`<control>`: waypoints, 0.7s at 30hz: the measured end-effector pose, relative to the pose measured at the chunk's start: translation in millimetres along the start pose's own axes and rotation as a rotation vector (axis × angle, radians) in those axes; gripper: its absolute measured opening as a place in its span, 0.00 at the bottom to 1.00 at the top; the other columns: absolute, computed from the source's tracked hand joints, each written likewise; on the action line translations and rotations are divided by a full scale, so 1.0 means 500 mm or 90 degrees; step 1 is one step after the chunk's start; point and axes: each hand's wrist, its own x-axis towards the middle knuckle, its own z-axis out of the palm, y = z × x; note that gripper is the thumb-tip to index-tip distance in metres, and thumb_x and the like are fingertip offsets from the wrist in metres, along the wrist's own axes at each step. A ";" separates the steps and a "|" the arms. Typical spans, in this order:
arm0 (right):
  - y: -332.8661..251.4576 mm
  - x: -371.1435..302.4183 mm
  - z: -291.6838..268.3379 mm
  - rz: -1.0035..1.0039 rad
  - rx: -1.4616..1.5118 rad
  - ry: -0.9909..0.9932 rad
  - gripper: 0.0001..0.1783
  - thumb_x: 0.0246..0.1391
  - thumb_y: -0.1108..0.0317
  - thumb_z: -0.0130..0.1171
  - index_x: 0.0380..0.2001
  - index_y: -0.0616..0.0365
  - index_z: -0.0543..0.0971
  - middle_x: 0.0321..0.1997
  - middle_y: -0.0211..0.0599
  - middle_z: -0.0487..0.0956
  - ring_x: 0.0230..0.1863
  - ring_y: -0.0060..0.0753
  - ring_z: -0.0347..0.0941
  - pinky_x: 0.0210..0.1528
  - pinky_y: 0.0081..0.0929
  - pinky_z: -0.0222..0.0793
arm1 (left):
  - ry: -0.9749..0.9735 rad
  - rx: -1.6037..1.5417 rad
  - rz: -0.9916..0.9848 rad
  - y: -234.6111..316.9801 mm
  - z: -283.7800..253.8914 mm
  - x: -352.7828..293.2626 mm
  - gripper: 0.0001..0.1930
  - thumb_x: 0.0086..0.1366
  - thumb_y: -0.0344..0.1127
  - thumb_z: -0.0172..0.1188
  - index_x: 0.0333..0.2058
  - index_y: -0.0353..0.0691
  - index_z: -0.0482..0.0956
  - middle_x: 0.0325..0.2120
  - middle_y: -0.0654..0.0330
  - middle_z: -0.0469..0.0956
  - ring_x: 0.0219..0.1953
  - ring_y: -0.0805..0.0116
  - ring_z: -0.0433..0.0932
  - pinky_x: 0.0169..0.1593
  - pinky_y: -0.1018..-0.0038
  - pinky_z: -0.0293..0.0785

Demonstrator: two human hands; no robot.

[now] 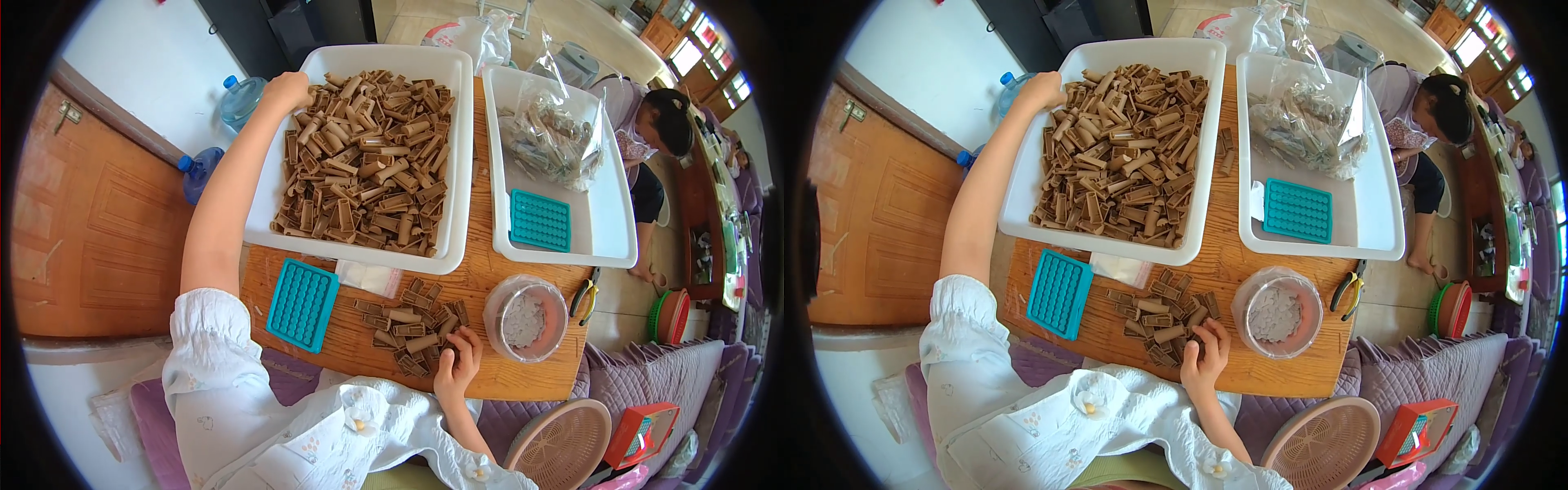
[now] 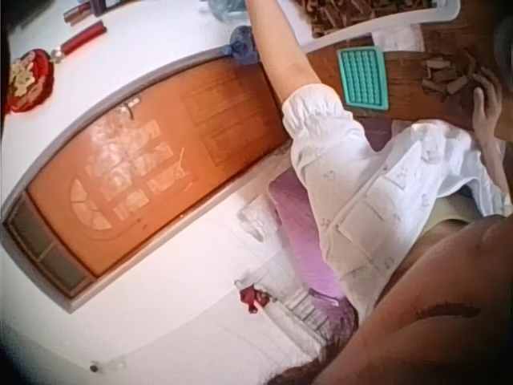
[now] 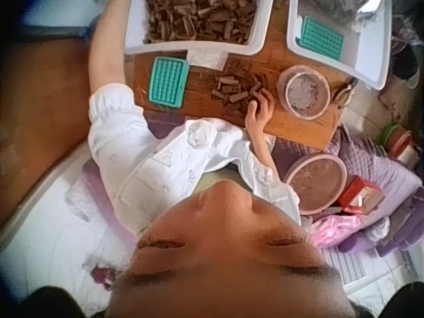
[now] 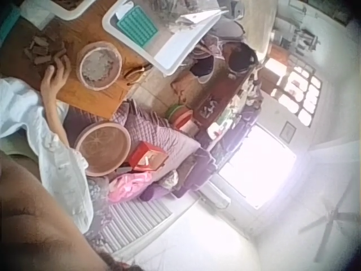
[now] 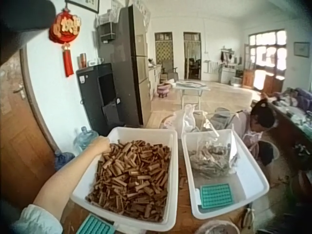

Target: The person sorts small rectangular brown strips and silver caps by hand into plastic grid trays, then packages them into plastic bags.

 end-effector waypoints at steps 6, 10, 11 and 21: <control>-0.001 -0.001 -0.002 0.003 0.002 -0.004 0.12 0.52 0.65 0.50 0.33 0.62 0.74 0.47 0.45 0.67 0.43 0.39 0.66 0.47 0.32 0.62 | -0.045 -0.143 -0.015 -0.002 -0.002 0.010 0.12 0.48 0.28 0.56 0.33 0.27 0.76 0.33 0.42 0.77 0.36 0.52 0.78 0.37 0.63 0.75; -0.001 -0.006 -0.006 0.009 -0.010 0.005 0.11 0.51 0.66 0.50 0.33 0.62 0.75 0.46 0.45 0.68 0.43 0.39 0.66 0.47 0.32 0.62 | -0.042 -0.381 -0.016 0.025 0.021 0.000 0.13 0.49 0.30 0.56 0.32 0.24 0.74 0.31 0.37 0.75 0.35 0.49 0.77 0.37 0.61 0.74; -0.002 -0.008 -0.006 0.004 -0.006 0.006 0.10 0.50 0.68 0.50 0.33 0.62 0.75 0.46 0.45 0.68 0.44 0.39 0.66 0.47 0.32 0.62 | -0.046 -0.382 -0.005 0.020 0.042 0.012 0.13 0.49 0.30 0.56 0.32 0.24 0.74 0.31 0.37 0.75 0.35 0.49 0.77 0.37 0.61 0.74; -0.046 -0.096 -0.112 -0.152 0.027 0.159 0.13 0.36 0.83 0.55 0.30 0.61 0.75 0.36 0.43 0.73 0.35 0.40 0.71 0.36 0.31 0.69 | 0.157 -0.102 0.273 -0.034 0.151 0.132 0.17 0.58 0.38 0.52 0.45 0.40 0.69 0.39 0.46 0.75 0.42 0.48 0.73 0.43 0.61 0.70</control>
